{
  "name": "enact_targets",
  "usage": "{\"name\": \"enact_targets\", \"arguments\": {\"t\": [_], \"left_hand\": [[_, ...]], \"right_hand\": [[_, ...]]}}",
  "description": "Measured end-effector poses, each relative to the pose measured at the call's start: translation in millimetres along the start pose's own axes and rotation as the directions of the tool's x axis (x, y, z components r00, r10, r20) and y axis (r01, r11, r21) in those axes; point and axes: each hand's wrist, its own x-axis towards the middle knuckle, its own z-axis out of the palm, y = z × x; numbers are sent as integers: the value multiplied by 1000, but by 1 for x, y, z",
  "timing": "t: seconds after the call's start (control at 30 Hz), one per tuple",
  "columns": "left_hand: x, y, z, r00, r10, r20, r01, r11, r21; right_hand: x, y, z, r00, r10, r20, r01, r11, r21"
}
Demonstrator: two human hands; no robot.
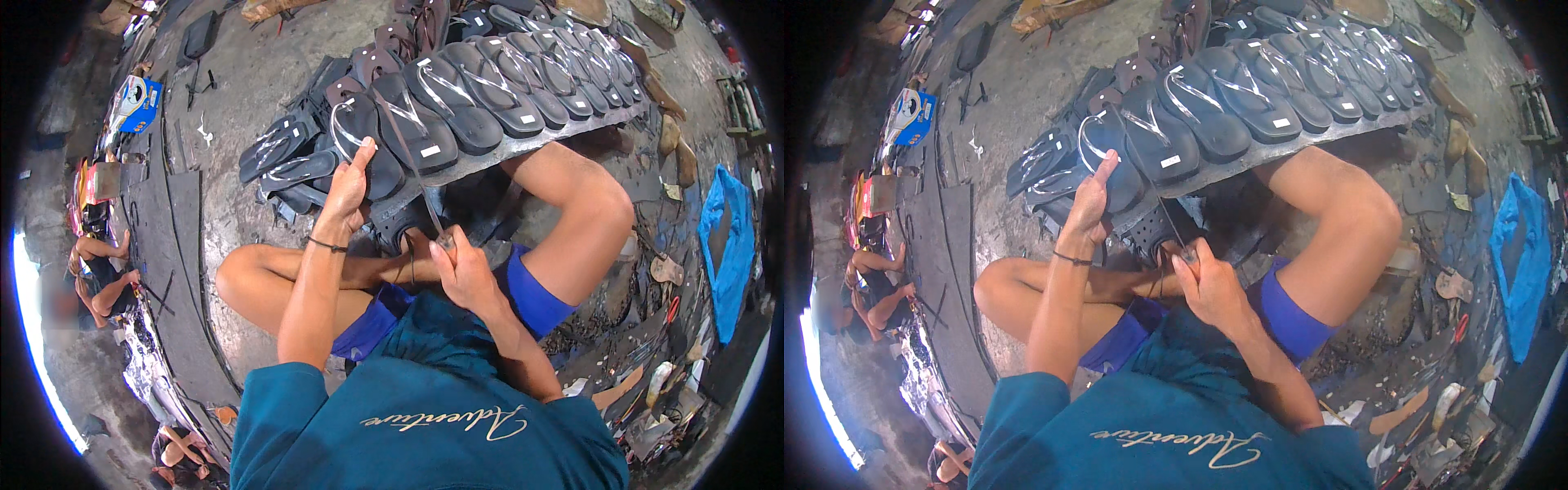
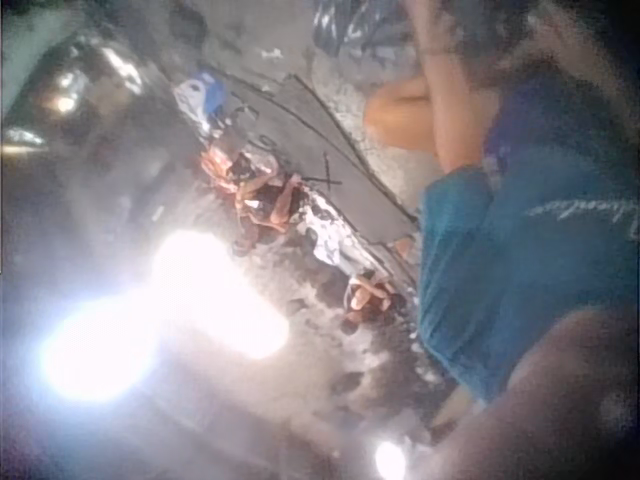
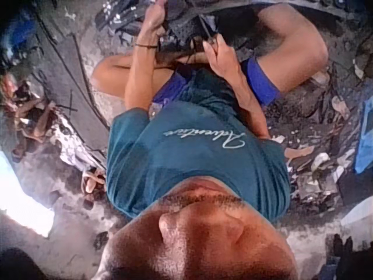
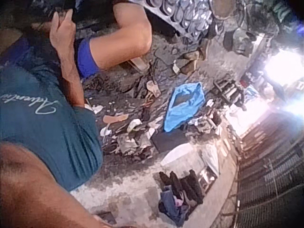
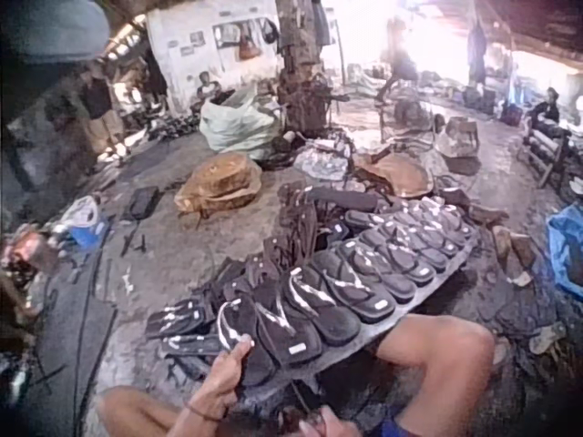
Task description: The person sits on the floor and uses a knife to trim the edges of multiple flip-flops and sandals. They handle each item one at a time, scraping and smoothing the soles and straps, then placing the finished pieces aside.
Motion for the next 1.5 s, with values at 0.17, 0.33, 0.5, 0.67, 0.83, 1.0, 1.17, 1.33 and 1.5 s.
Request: {"name": "enact_targets", "arguments": {"t": [0.17,0.33,0.5,0.67,0.83,1.0,1.17,1.33,1.5], "left_hand": [[-6,-9,7,998,61,-27,-61,998,-16],[-9,-19,9,995,100,-11,-101,995,-27],[-12,-32,10,986,162,22,-159,980,-116],[-19,-34,17,994,105,-42,-110,983,-150],[-23,-40,24,994,99,-37,-105,959,-262],[-21,-48,19,998,61,18,-52,949,-310],[-25,-42,23,999,39,34,-26,944,-328],[-33,-32,23,999,27,23,-19,952,-304],[-79,-35,10,996,64,55,-55,989,-140]], "right_hand": [[27,5,-7,997,-23,69,20,999,49],[43,5,-5,996,15,86,-16,1000,19],[61,19,7,992,82,93,-74,993,-87],[75,57,45,977,-200,-68,168,932,-320],[83,46,47,945,-317,-78,269,891,-365],[91,35,49,929,-361,-83,352,930,-110],[125,44,47,934,-358,16,357,925,-130],[166,37,37,942,-334,19,330,920,-212],[191,24,53,955,-286,-81,260,936,-236]]}}
